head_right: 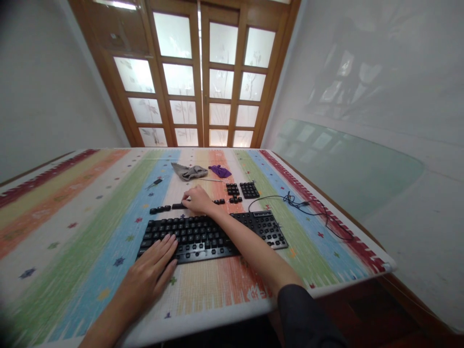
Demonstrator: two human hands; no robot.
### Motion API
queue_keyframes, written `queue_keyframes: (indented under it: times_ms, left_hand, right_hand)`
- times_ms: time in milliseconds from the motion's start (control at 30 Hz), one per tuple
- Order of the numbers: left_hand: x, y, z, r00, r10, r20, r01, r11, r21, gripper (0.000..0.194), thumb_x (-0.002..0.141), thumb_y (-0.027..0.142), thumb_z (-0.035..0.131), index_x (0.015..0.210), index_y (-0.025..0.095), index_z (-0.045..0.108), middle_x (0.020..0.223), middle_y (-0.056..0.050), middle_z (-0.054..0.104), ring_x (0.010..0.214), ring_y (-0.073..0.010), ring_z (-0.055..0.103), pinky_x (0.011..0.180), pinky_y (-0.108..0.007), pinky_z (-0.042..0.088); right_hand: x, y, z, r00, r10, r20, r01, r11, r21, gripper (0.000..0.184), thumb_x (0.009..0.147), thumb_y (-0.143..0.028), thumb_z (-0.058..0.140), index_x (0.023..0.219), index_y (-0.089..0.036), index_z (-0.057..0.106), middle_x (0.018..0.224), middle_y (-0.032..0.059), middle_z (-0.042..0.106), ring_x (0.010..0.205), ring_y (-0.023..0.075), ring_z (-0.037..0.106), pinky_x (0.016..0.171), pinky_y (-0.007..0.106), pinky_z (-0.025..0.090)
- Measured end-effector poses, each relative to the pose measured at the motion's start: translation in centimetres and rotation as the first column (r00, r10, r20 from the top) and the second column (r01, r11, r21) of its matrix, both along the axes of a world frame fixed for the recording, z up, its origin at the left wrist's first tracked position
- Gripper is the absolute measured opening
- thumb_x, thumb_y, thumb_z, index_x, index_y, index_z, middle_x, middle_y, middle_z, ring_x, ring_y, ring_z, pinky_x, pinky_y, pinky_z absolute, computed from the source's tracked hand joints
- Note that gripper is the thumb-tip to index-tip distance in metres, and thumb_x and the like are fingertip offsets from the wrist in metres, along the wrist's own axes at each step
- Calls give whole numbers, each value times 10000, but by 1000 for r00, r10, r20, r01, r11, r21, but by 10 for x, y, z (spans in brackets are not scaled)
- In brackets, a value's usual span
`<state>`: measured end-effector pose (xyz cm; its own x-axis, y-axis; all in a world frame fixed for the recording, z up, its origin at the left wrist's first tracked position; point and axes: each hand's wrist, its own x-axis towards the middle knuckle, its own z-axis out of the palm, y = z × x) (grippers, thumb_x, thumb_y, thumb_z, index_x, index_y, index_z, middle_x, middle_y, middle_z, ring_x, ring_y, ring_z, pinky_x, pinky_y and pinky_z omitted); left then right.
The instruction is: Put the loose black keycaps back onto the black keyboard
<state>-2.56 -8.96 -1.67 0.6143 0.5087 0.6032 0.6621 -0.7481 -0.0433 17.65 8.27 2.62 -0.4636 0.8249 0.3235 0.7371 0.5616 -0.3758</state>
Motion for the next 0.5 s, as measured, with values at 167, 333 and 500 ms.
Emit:
queue_keyframes:
  times_ms: [167, 333, 500]
  left_hand:
    - [2, -1, -2, 1000, 17, 2, -17, 1000, 19, 441, 1002, 251, 464, 1413, 101, 522, 1406, -154, 591, 1307, -292, 570, 1034, -495, 544]
    - [2, -2, -4, 999, 14, 42, -14, 1000, 11, 495, 1001, 234, 470, 1479, 112, 443, 1432, -158, 567, 1335, -293, 542, 1057, -506, 525]
    - [3, -3, -6, 998, 16, 64, -15, 1000, -20, 501, 1000, 233, 469, 1489, 127, 431, 1436, -152, 564, 1342, -296, 534, 1064, -524, 515]
  right_hand:
    - [-4, 10, -3, 999, -33, 28, 34, 998, -44, 112, 844, -146, 673, 822, -147, 783, 875, 74, 772, 904, 203, 629, 893, 320, 405]
    - [-7, 11, -2, 999, -40, 32, 42, 997, -63, 106, 829, -134, 674, 831, -140, 780, 847, 71, 766, 844, 190, 633, 821, 287, 429]
    - [-9, 10, 1, 999, -41, 0, 41, 997, -58, 90, 818, -112, 678, 802, -143, 761, 812, 63, 749, 809, 180, 625, 776, 277, 428]
